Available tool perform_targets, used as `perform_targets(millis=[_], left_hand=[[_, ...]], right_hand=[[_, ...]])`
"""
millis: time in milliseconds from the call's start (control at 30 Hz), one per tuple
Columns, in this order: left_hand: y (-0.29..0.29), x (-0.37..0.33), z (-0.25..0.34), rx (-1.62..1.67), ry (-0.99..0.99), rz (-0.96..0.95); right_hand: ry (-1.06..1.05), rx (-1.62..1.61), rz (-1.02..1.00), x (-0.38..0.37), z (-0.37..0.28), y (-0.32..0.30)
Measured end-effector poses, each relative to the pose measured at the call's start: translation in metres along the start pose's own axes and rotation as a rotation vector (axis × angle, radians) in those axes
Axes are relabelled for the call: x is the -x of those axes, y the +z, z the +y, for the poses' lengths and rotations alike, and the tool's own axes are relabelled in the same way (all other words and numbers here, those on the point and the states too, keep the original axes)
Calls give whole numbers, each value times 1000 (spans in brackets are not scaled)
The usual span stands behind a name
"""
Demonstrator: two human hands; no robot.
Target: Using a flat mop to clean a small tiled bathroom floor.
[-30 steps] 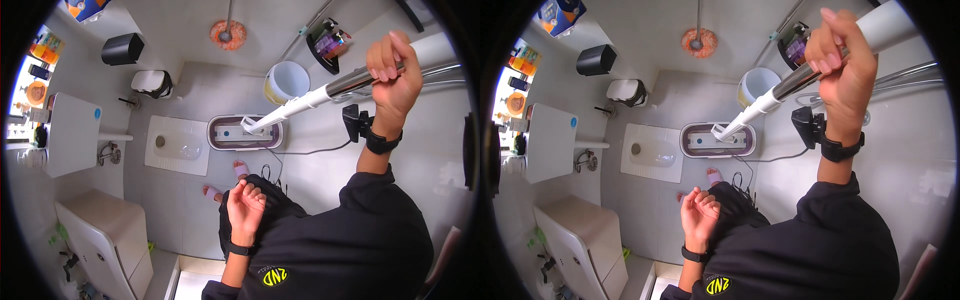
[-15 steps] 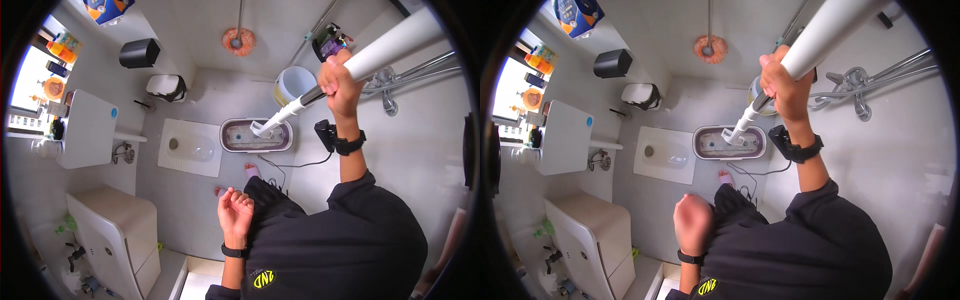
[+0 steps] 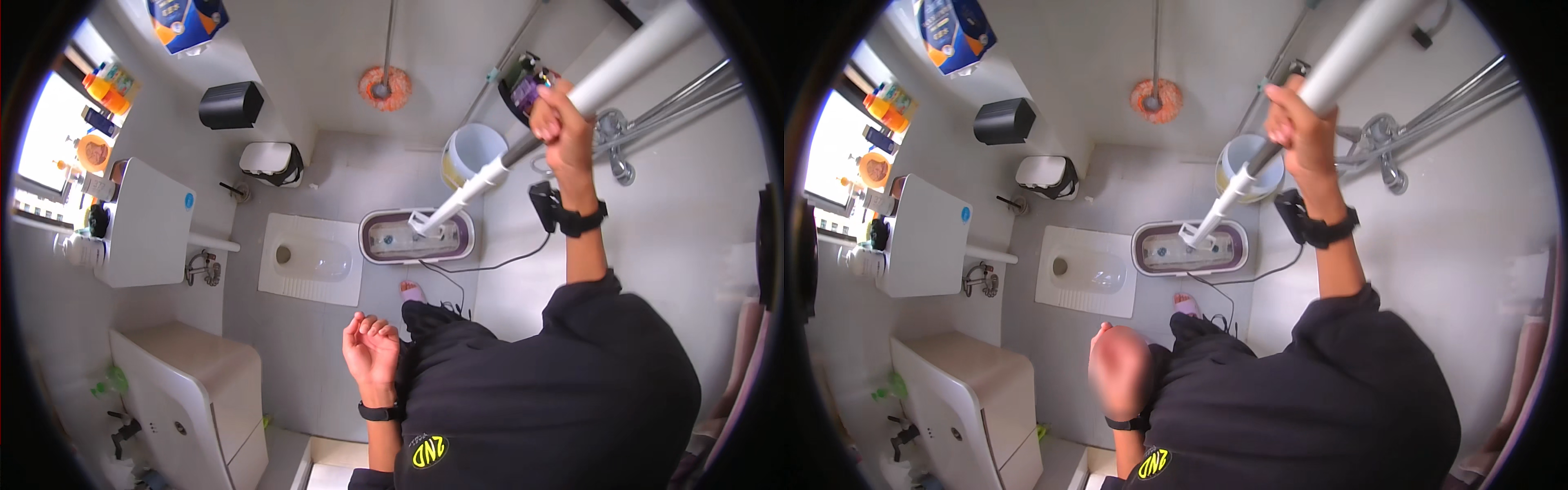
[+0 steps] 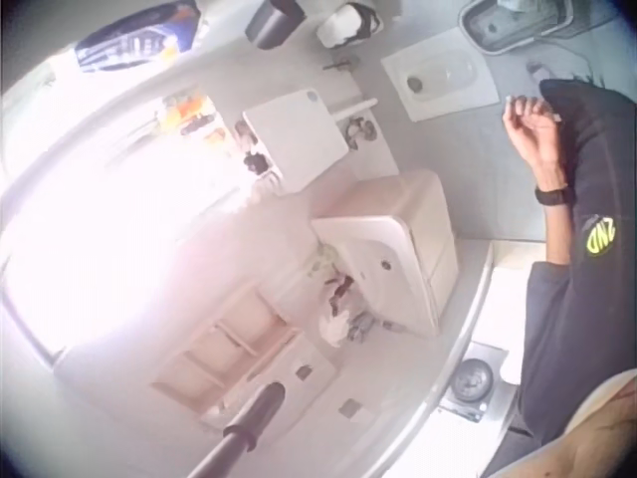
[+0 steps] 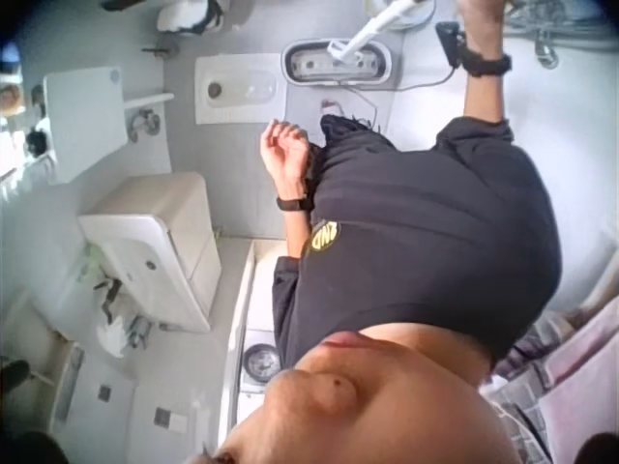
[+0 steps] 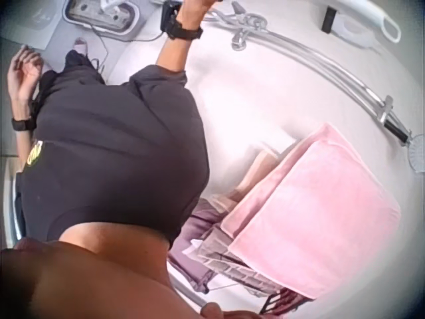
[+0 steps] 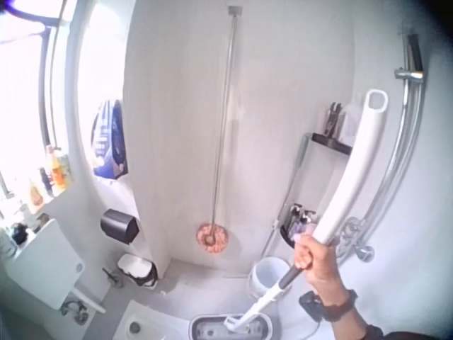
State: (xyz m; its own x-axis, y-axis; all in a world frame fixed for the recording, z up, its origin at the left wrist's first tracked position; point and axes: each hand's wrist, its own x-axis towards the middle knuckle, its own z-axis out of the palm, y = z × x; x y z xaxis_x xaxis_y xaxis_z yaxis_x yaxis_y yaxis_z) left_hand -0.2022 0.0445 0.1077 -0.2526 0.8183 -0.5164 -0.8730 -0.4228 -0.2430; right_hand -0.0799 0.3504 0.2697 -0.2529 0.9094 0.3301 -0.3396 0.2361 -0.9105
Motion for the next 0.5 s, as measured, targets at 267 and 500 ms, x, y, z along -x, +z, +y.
perform_targets(millis=[267,500], left_hand=[[-34,-6,-11,10,55,34],[-54,0,-7,97,156,4]], right_hand=[[-103,-69,34,-7,-36,-31],[-222,-80,-21,-25,-82,-53]])
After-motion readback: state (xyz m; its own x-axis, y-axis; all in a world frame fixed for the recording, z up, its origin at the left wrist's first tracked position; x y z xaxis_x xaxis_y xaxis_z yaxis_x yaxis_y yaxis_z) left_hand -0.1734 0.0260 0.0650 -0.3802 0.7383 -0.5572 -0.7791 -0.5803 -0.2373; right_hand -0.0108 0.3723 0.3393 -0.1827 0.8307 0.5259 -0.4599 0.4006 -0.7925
